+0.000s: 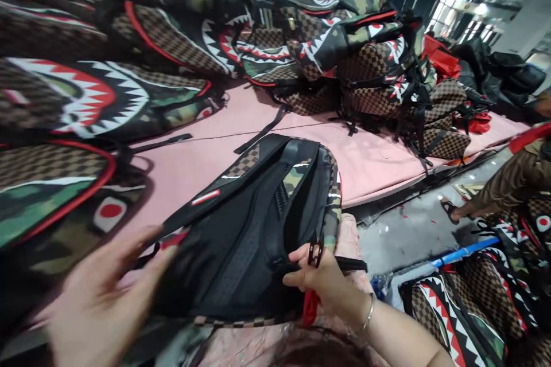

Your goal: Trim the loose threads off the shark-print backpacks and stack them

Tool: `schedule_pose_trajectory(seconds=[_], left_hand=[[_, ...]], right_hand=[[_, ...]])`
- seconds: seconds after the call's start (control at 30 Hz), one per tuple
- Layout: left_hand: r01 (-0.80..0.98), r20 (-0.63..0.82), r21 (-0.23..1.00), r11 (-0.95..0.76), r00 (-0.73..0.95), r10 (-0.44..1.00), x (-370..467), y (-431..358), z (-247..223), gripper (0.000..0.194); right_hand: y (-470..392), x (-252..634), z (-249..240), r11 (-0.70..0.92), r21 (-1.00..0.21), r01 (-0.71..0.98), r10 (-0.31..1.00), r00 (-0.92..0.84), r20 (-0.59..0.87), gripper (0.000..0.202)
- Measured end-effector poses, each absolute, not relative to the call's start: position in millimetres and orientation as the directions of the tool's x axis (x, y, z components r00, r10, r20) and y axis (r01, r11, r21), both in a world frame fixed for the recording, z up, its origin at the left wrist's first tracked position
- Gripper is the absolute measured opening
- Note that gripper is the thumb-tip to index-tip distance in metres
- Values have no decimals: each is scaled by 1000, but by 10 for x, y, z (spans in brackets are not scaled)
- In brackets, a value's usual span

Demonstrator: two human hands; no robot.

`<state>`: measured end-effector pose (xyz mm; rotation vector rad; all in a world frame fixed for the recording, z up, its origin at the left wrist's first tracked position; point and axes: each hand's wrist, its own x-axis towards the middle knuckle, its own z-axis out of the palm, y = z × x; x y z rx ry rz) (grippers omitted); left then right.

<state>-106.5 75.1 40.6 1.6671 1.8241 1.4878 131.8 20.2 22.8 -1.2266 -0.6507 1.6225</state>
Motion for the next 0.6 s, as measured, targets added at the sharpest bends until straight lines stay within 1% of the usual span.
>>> schedule_pose_trajectory(seconds=[0.03,0.07,0.13,0.2,0.3,0.37,0.5,0.53,0.6], left_hand=[[518,394,818,-251,-185,901,-961,650,428,26],[456,344,846,-277,-71,936,-844,542,435,21],[338,292,898,-282,21,956,-621,341,418,15],[259,285,924,-281,23,958,-462,200,383,16],[204,292,936,-288,11,956,-363,126,336,19],[203,296,934,-295,26,955,-348,140,319,18],[232,308,918,-321,90,947,-322,175,326,10],[240,300,919,-312,86,950,-311,170,333,10],[257,266,931,-261,16,964,-288,144,339,12]], right_hand=[[163,1233,217,-400,-832,-385,906,-27,-423,35],[127,1175,198,-396,-829,-395,906,-23,-422,35],[68,1126,155,-381,-826,-416,913,-29,-407,35],[27,1131,125,-376,-818,-435,919,-64,-388,35],[-7,1153,139,-383,-799,-464,920,-117,-373,37],[-16,1148,175,-389,-793,-469,919,-131,-373,37],[-26,1108,223,-366,-801,-474,929,-126,-349,33],[-30,1102,223,-363,-802,-475,930,-128,-345,33],[-41,1105,216,-370,-802,-470,928,-139,-347,33]])
